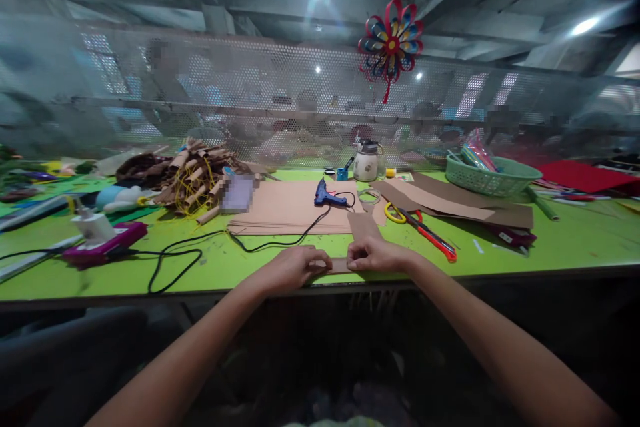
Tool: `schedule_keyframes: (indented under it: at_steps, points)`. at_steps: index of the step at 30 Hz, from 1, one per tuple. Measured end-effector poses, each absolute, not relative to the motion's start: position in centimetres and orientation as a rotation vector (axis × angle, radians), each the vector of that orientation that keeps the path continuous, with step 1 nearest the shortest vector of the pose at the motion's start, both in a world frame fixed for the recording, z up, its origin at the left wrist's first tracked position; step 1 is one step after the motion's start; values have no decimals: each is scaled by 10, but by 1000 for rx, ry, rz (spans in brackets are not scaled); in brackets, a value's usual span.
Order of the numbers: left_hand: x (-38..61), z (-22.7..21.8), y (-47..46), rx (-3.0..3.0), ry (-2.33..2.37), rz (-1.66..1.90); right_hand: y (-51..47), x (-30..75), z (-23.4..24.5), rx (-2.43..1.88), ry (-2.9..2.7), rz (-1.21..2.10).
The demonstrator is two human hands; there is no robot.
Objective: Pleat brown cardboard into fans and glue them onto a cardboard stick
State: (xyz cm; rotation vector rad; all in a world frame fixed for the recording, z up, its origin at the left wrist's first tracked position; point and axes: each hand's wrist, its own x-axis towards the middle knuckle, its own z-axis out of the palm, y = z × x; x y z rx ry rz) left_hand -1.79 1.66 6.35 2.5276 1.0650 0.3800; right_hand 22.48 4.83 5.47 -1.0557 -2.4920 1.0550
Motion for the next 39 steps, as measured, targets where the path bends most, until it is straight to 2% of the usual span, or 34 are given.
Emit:
schedule_keyframes:
  at_steps: [17, 25, 29, 34, 39]
  points:
    - [-23, 45, 14, 2868, 1146, 300, 49, 231, 50, -1009, -2448, 1054]
    - [-22, 51, 3, 2833, 1173, 304, 41, 232, 41, -1026, -2447, 840]
    - [-20, 52, -4, 2990, 1141, 318, 28, 230, 33, -948, -2397, 589]
    - [-13, 54, -10, 3106, 1144, 296, 15, 224, 34, -738, -2597, -48]
    - [-11, 56, -12, 3139, 1079, 292, 5, 220, 38, -736, -2710, -228]
